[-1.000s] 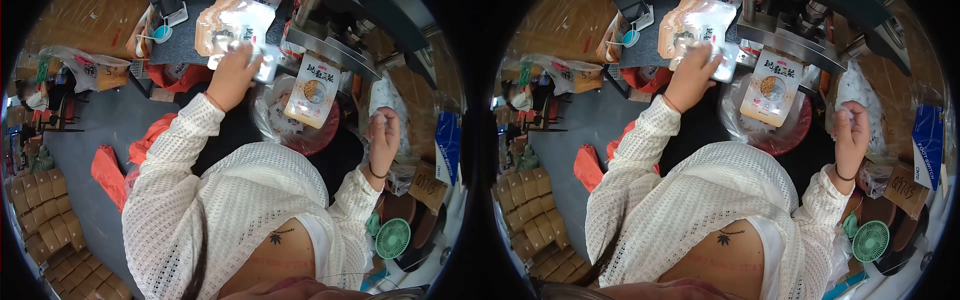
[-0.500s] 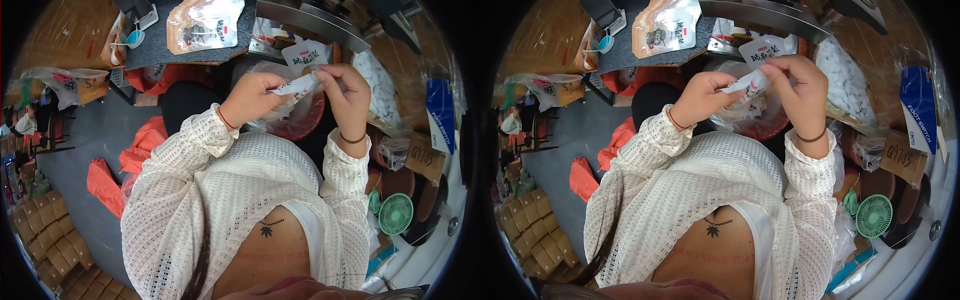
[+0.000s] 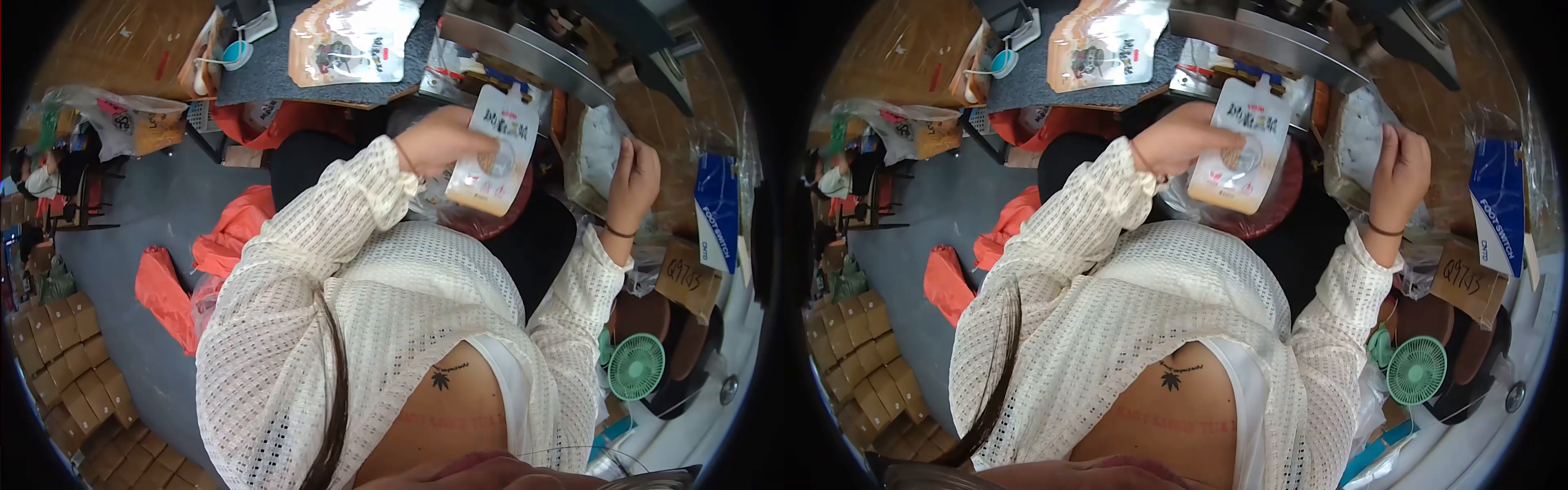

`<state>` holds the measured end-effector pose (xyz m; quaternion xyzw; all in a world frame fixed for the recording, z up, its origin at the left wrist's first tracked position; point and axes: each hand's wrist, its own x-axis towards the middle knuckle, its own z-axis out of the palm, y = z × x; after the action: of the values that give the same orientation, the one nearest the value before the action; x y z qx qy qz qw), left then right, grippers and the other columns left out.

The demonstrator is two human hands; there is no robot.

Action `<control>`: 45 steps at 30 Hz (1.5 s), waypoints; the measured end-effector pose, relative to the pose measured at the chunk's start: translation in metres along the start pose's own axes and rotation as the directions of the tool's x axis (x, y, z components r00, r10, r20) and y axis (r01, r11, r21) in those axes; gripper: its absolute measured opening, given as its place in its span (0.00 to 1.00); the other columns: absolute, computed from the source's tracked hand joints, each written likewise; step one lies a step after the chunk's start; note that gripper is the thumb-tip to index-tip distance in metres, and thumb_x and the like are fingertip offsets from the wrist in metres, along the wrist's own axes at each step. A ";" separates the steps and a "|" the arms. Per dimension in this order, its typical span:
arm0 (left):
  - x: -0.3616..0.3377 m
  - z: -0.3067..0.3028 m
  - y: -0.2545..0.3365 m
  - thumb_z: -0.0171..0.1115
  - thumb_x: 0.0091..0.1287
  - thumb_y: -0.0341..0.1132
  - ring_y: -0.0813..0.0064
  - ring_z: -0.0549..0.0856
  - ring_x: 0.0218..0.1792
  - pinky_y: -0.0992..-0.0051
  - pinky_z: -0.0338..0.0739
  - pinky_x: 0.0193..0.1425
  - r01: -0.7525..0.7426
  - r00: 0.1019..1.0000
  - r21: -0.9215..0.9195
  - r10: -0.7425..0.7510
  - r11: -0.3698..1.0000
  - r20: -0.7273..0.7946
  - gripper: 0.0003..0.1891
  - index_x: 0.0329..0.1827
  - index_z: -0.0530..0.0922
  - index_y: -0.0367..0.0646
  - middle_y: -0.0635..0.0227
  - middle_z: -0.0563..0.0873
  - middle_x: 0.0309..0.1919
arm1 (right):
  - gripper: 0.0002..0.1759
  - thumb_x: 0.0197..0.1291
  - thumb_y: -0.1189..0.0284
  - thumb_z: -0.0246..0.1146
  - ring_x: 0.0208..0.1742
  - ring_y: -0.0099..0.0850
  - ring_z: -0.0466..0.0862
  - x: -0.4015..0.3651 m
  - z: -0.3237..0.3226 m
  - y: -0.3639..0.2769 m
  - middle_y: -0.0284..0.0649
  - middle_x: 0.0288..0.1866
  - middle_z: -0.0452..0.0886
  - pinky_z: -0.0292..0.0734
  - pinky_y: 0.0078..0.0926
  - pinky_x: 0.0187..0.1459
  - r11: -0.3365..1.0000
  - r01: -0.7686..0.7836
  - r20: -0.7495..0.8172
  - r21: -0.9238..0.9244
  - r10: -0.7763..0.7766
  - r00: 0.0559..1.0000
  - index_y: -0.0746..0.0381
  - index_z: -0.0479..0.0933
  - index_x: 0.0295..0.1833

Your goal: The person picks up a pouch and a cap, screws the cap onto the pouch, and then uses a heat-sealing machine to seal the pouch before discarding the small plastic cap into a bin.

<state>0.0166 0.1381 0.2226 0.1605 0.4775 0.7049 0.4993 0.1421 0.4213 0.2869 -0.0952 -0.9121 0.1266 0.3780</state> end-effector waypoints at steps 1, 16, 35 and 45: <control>0.008 -0.007 0.004 0.68 0.73 0.29 0.70 0.90 0.50 0.70 0.86 0.57 -0.004 0.999 -0.043 0.002 0.999 -0.035 0.18 0.62 0.81 0.29 0.56 0.90 0.54 | 0.06 0.72 0.74 0.65 0.41 0.45 0.81 -0.001 0.001 0.006 0.46 0.40 0.81 0.77 0.35 0.46 1.000 -0.004 0.028 -0.023 0.004 1.000 0.68 0.80 0.44; -0.070 -0.100 0.010 0.67 0.71 0.39 0.44 0.77 0.67 0.54 0.73 0.67 0.300 0.696 0.852 0.709 -0.430 0.113 0.27 0.71 0.75 0.37 0.47 0.78 0.69 | 0.11 0.78 0.72 0.60 0.48 0.44 0.84 -0.020 -0.014 -0.008 0.47 0.48 0.85 0.78 0.35 0.53 0.984 -0.067 0.166 0.162 0.040 0.985 0.67 0.80 0.57; -0.042 0.014 -0.009 0.66 0.76 0.36 0.76 0.88 0.39 0.74 0.81 0.48 -0.241 0.927 0.474 0.345 0.847 -0.144 0.11 0.48 0.87 0.34 0.61 0.91 0.38 | 0.08 0.71 0.74 0.70 0.38 0.17 0.80 -0.016 0.012 -0.096 0.31 0.40 0.86 0.73 0.16 0.42 0.557 -0.312 0.279 0.770 0.146 0.949 0.67 0.86 0.51; -0.039 0.026 -0.018 0.68 0.76 0.34 0.84 0.86 0.42 0.76 0.82 0.48 -0.070 0.994 0.383 0.097 0.921 -0.050 0.11 0.53 0.87 0.34 0.68 0.91 0.43 | 0.09 0.70 0.74 0.69 0.33 0.26 0.81 -0.019 0.009 -0.096 0.38 0.37 0.85 0.75 0.23 0.38 0.775 -0.211 0.349 0.596 -0.013 0.937 0.67 0.85 0.52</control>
<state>0.0625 0.1184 0.2300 0.2506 0.6145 0.6245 0.4117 0.1414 0.3239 0.2973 0.0095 -0.8621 0.4559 0.2211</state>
